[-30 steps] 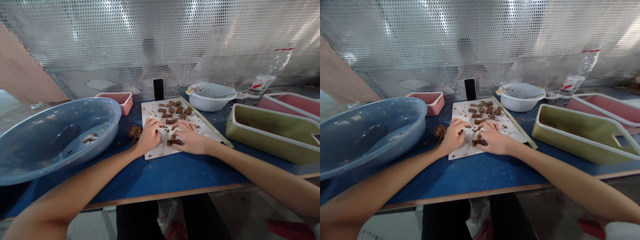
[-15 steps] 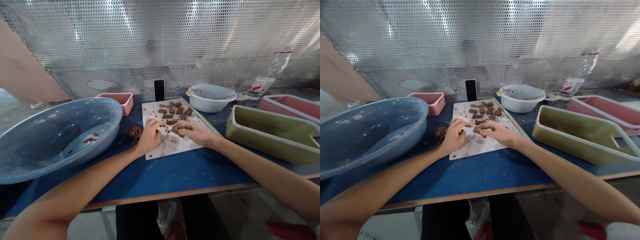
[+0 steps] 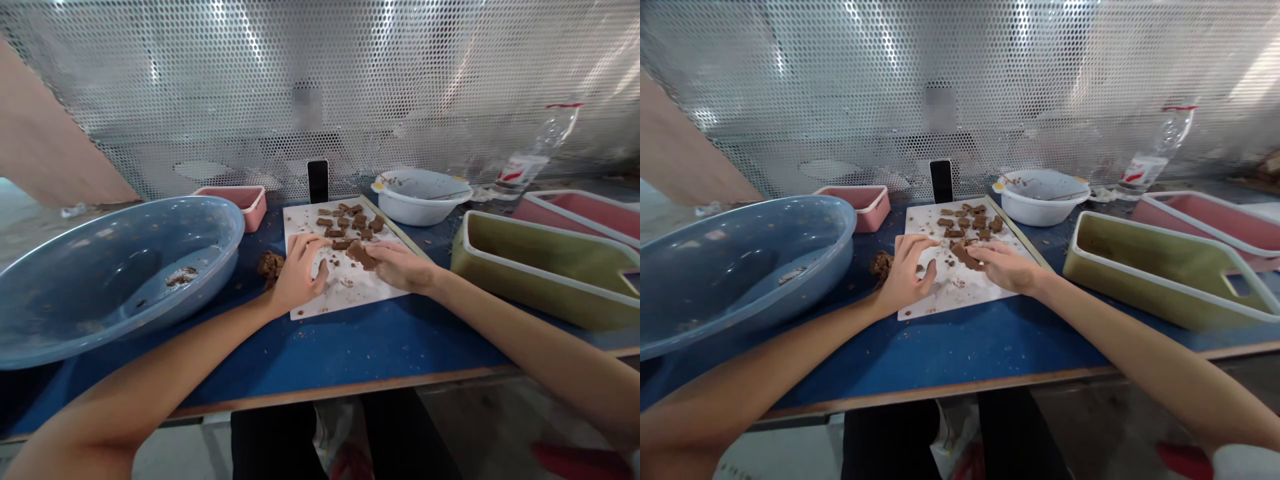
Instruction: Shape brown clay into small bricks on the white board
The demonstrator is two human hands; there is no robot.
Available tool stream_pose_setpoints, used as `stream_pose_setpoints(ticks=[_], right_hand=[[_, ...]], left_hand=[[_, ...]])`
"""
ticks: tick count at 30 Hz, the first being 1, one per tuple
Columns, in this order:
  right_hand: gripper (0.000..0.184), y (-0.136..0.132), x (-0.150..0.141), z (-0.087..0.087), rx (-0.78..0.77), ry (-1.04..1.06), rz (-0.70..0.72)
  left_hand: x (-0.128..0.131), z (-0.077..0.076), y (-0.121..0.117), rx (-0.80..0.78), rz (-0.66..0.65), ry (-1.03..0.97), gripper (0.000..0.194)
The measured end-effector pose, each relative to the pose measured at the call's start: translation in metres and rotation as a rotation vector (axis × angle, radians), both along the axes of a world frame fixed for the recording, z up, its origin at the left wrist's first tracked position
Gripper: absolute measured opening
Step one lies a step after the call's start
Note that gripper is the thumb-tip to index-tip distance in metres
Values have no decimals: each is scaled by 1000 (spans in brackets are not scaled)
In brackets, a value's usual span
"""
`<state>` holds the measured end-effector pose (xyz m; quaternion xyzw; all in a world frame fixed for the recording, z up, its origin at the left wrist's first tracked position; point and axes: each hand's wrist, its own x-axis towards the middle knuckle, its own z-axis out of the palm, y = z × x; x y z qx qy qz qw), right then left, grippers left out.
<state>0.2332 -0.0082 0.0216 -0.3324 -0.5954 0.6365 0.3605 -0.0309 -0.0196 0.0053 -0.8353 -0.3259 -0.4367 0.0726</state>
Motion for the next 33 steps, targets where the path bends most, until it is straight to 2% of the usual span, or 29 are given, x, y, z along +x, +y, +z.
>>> stream_pose_setpoints(ticks=[3,9,13,20,29,33], right_hand=[[35,0,0,0,-9,16,32],[37,-2,2,2,41,15,161],[34,-4,3,3,-4,11,198],[35,-3,4,1,46,-18,291],[33,-5,6,5,56,-93,302],[33,-5,6,5,74,-107,324]], left_hand=[[-1,4,-5,112,-61,69,42],[-4,8,-3,171,-139,134,51],[-6,11,-1,167,-105,139,48],[-4,13,-1,184,-170,199,42],[-2,14,-2,190,-213,205,32],[-1,13,-4,260,-226,197,26]])
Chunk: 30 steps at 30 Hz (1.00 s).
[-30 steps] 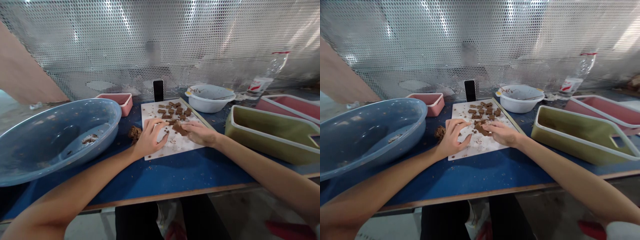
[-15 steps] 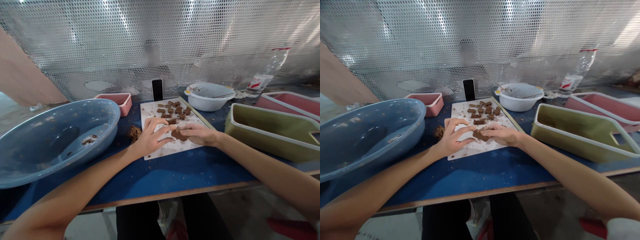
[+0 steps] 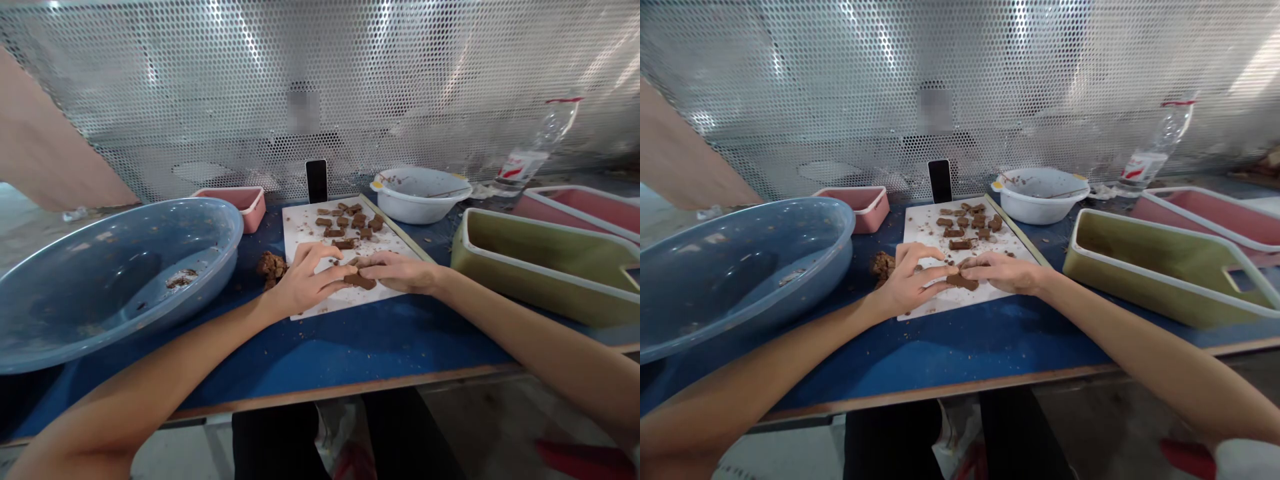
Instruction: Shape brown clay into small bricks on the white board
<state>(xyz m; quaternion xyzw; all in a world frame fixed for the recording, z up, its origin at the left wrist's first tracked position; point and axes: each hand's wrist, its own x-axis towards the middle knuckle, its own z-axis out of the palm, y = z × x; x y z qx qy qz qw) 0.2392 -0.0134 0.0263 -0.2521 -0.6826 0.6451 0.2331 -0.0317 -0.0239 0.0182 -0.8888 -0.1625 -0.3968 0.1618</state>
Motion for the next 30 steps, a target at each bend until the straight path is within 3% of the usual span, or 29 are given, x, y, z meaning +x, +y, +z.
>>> stream_pose_setpoints(ticks=[9,14,18,24,27,30], right_hand=[[35,0,1,1,40,-21,34],[37,1,1,-1,67,-27,30],[36,3,1,-5,88,-34,19],[46,7,2,-13,119,-47,-82],[46,6,3,-7,305,-108,-166],[37,1,7,5,720,-170,-316]], left_hand=[[-1,1,0,-36,0,54,32],[0,1,-1,-30,42,76,25],[0,2,-2,-16,1,57,23],[1,6,0,85,-18,48,24],[0,5,1,94,-12,55,25],[-1,3,3,49,9,33,26]])
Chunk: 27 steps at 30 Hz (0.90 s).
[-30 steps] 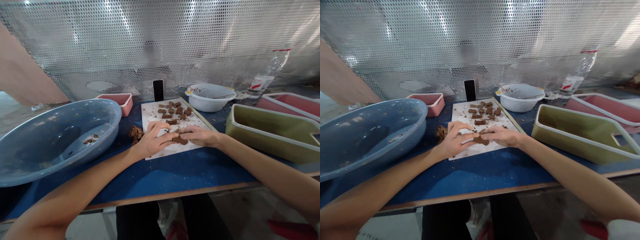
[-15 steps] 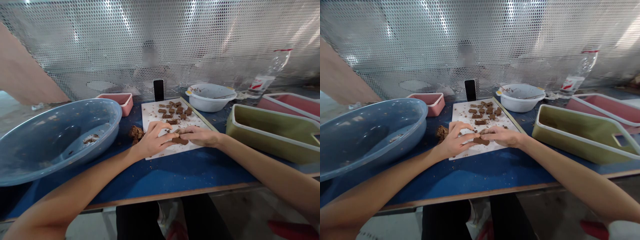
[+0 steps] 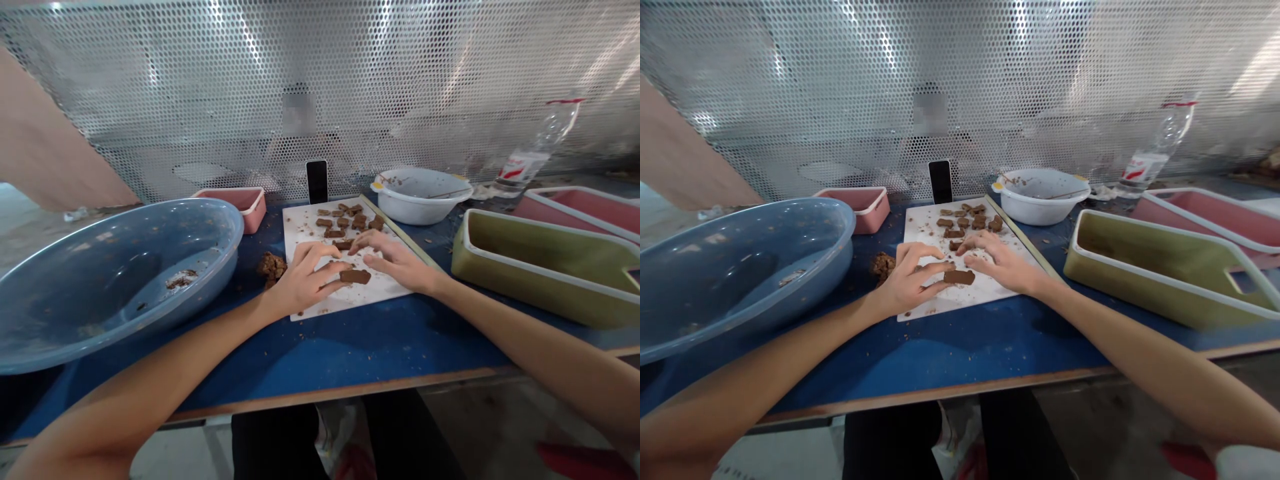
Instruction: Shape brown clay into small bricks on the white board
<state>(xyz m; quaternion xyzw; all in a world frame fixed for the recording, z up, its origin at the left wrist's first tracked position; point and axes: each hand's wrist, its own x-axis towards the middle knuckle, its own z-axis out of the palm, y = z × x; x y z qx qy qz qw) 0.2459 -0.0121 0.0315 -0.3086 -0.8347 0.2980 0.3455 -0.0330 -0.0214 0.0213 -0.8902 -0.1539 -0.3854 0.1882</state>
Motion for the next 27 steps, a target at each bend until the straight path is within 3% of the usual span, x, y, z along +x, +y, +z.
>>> stream_pose_setpoints(ticks=[3,7,14,27], right_hand=[[39,-8,3,7,400,-90,-132],[43,-17,1,5,644,-251,-184],[35,-21,-8,-2,662,-321,-288],[23,-22,-13,0,669,-308,-286]], left_hand=[[-1,-2,1,-49,16,-43,27],[0,-3,0,-114,64,-105,28],[0,-6,-1,-153,82,-113,28],[1,-9,-1,-209,110,-106,30]])
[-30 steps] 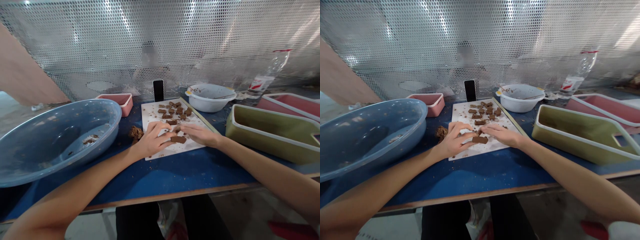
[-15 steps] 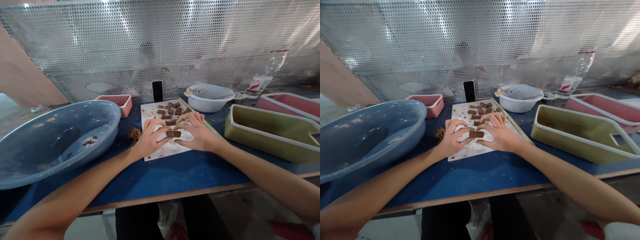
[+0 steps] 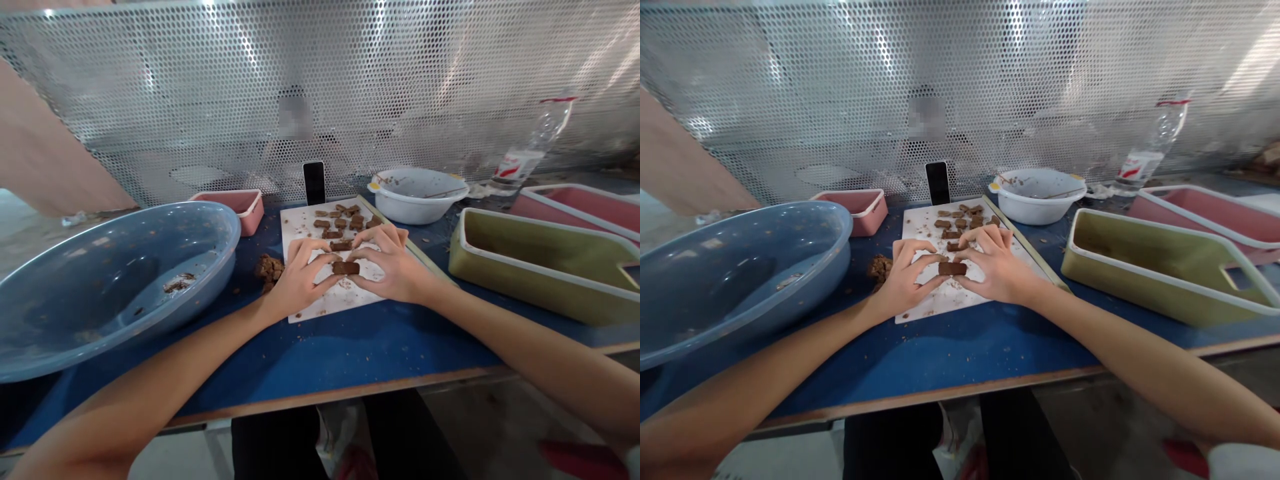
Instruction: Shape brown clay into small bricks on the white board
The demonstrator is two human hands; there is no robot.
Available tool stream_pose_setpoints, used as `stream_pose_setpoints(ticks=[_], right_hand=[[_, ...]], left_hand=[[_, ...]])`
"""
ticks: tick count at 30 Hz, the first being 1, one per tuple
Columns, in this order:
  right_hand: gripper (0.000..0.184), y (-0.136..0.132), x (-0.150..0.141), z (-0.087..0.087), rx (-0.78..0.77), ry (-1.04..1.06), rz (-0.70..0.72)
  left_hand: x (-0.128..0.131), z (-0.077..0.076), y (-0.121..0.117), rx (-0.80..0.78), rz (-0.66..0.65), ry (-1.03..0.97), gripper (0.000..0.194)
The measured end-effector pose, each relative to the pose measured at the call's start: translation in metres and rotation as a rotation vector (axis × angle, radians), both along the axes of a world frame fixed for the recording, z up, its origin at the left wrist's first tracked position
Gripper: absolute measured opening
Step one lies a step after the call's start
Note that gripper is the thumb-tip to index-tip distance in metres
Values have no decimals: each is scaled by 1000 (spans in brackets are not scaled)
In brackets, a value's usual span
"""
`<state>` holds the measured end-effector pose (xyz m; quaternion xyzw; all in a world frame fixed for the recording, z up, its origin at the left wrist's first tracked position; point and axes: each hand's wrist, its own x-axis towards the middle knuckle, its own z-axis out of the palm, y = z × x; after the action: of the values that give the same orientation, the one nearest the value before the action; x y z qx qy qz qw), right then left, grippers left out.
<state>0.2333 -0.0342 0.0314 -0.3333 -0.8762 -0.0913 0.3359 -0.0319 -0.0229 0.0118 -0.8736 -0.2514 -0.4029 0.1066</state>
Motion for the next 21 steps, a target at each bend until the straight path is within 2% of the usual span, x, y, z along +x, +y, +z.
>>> stream_pose_setpoints(ticks=[6,11,21], right_hand=[[19,0,-2,-1,-27,14,-4],[17,4,-1,-4,-95,30,-18],[19,16,0,-10,-232,35,-18]], left_hand=[[-1,-2,4,2,7,24,34],[-1,-3,3,-14,12,28,47],[2,-8,1,-133,93,-162,28]])
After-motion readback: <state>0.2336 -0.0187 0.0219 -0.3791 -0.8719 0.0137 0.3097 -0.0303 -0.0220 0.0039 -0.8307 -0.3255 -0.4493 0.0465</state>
